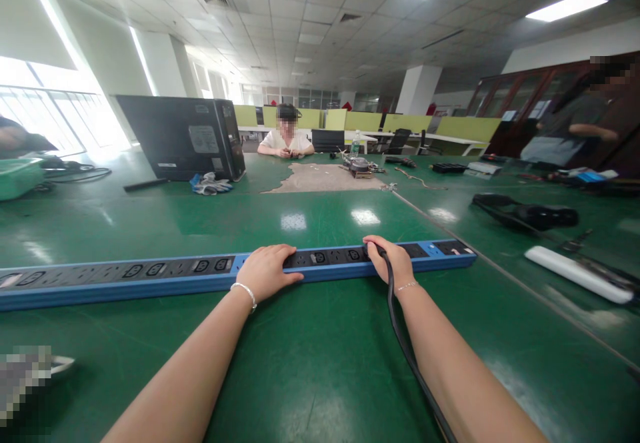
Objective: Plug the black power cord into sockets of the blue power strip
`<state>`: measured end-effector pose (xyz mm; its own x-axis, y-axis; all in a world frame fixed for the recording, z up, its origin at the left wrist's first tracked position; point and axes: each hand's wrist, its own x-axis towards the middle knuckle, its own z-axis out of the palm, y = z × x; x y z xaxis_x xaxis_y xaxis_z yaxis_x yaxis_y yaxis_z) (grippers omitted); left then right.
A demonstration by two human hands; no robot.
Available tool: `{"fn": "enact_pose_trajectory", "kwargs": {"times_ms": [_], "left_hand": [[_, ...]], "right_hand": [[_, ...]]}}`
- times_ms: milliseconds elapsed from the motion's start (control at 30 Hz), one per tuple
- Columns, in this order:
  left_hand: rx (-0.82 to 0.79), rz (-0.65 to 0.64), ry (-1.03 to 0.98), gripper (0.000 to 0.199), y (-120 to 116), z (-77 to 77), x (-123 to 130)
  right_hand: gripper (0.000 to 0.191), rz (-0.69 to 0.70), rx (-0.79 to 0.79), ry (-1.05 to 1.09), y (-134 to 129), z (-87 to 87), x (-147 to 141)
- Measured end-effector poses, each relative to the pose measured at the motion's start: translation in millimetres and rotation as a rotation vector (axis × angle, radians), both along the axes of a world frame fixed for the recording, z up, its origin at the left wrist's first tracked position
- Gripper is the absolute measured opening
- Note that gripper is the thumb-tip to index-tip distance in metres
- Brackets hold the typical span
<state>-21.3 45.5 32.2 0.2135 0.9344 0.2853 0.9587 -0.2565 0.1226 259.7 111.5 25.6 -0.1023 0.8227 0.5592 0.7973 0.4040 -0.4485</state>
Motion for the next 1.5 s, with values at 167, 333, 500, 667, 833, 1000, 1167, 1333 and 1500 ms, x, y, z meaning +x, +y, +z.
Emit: {"fn": "enact_pose_trajectory", "kwargs": {"times_ms": [167, 333, 500, 667, 833, 1000, 1167, 1333, 1500], "left_hand": [[-0.004, 0.011, 0.007, 0.06, 0, 0.6, 0], [-0.002, 0.0, -0.004, 0.06, 0, -0.1, -1], [-0.008, 0.005, -0.019, 0.059, -1, -0.3, 0], [-0.003, 0.007, -0.015, 0.058, -2, 0.5, 1], [-0.019, 0.02, -0.011, 0.059, -2, 1.7, 1], [-0.012, 0.011, -0.001, 0.057, -2, 1.9, 2], [-0.003, 0.016, 0.012, 0.057, -4, 1.5, 3], [0.001, 0.02, 0.025, 0.058, -5, 2.1, 4], [-0.002, 0.03, 0.017, 0.058, -5, 1.4, 4]], "right_hand": [[0.025, -0.088, -0.002, -0.015, -5, -3.5, -3], [0.027, 0.012, 0.09, -0.036, -8, -13.3, 2], [0.028, 0.011, 0.066, -0.083, -9, -10.3, 5], [0.025, -0.054, 0.0, -0.116, -11, -2.6, 1], [0.029, 0.002, 0.071, -0.073, -13, -9.3, 0], [0.029, 0.009, 0.069, -0.037, -10, -10.6, 1], [0.027, -0.095, 0.026, -0.006, -6, -10.4, -6], [0.034, -0.18, 0.043, -0.064, -7, -14.5, -9], [0.035, -0.159, 0.018, -0.096, -7, -13.8, -7]]}}
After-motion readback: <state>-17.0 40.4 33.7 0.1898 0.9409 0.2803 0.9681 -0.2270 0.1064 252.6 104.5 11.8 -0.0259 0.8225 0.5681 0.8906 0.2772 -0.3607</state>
